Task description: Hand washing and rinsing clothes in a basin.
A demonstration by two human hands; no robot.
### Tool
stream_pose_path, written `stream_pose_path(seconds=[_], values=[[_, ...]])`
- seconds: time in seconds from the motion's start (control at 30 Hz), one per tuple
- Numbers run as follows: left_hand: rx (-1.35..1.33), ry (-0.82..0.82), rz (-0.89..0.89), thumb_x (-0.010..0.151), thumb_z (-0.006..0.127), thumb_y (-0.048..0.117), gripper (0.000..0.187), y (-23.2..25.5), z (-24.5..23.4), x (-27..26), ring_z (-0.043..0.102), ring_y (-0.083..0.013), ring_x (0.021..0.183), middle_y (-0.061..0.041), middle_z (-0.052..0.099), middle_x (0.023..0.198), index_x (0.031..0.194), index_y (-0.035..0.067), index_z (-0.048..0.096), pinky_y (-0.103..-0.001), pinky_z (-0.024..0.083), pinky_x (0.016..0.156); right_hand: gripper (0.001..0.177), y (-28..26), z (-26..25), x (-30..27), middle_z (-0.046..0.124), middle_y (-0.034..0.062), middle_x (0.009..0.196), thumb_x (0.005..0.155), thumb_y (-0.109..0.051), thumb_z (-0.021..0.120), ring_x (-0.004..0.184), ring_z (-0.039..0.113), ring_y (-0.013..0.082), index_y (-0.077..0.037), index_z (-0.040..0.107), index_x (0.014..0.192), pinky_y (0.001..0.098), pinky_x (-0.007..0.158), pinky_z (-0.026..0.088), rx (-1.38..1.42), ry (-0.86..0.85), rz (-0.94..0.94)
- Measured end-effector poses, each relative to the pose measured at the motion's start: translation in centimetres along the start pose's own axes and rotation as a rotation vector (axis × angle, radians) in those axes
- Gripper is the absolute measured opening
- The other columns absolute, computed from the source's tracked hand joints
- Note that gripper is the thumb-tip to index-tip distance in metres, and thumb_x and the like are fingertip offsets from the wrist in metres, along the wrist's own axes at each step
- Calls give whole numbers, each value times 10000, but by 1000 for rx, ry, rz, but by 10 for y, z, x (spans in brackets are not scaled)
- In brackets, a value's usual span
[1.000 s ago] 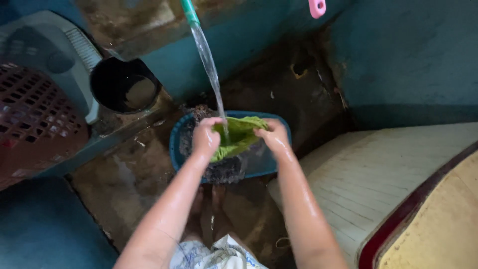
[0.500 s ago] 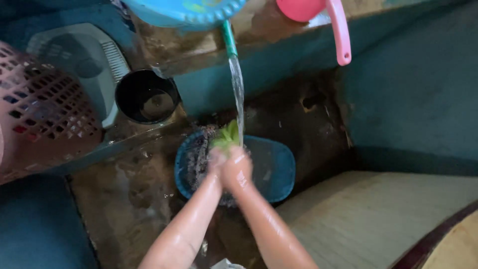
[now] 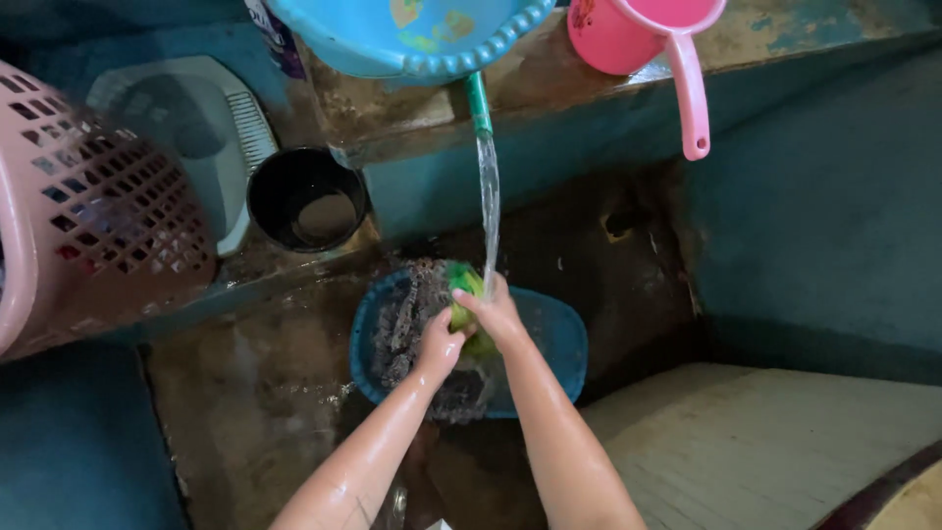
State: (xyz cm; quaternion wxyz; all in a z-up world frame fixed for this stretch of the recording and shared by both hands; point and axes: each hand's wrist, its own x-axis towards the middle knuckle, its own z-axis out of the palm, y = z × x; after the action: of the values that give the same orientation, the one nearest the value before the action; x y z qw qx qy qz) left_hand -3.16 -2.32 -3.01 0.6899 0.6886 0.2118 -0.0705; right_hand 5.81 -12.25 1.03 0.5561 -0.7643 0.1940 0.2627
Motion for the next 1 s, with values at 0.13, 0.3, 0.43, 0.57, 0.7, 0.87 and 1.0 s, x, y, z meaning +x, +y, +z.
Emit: stream_pose_path(seconds=[0.13,0.3,0.43,0.57,0.7,0.87,1.0], values=[[-233,63,120,831,647,69,293,45,-1,-23,688,-256,999,-102,733,1124,1104,29,745,-394,578,816,662,-17,3,-3,736,247,1137,728,-249,842,1066,710,370,-46,608,1313,425,895,556,-124,-6,-583],[-1290,8,-653,925,387,567,567,111,-14,-26,607,-276,1147,-119,604,1296,1313,186,546,-433,560,864,434,-81,32,-101,740,191,965,892,-267,731,871,723,390,-195,627,1307,461,739,577,-578,141,-415],[-1181,-141,-264,1030,490,354,468,22,17,12,619,-218,1239,-155,621,1356,1337,15,593,-365,562,1003,367,-82,27,-109,746,203,837,729,-415,837,776,723,410,-159,787,986,489,748,560,-638,219,-551],[-1096,59,-432,937,503,97,321,-4,48,21,646,-268,1030,-149,660,1163,1234,60,620,-423,548,879,529,-56,-3,-49,735,221,847,870,-574,699,803,699,431,-47,749,862,511,737,551,-535,458,-263],[-1166,106,-356,953,562,27,186,10,23,27,632,-294,859,-138,689,967,1121,25,642,-448,527,786,688,-25,-1,-65,757,233,935,928,-682,561,911,742,377,-33,785,971,460,865,550,-413,216,-238],[-557,47,-234,770,519,-116,360,4,11,17,652,-227,895,-89,699,971,1084,0,650,-366,534,815,773,38,-21,16,598,244,1262,931,-673,622,1207,567,392,-17,540,1330,446,1003,436,-352,119,-79],[-356,-17,-79,729,523,-110,428,-36,17,10,656,-190,907,-73,713,986,1107,14,680,-330,524,820,807,-25,-4,-13,671,241,1201,719,-412,855,1131,675,366,-9,493,1317,423,953,516,-268,96,-139]])
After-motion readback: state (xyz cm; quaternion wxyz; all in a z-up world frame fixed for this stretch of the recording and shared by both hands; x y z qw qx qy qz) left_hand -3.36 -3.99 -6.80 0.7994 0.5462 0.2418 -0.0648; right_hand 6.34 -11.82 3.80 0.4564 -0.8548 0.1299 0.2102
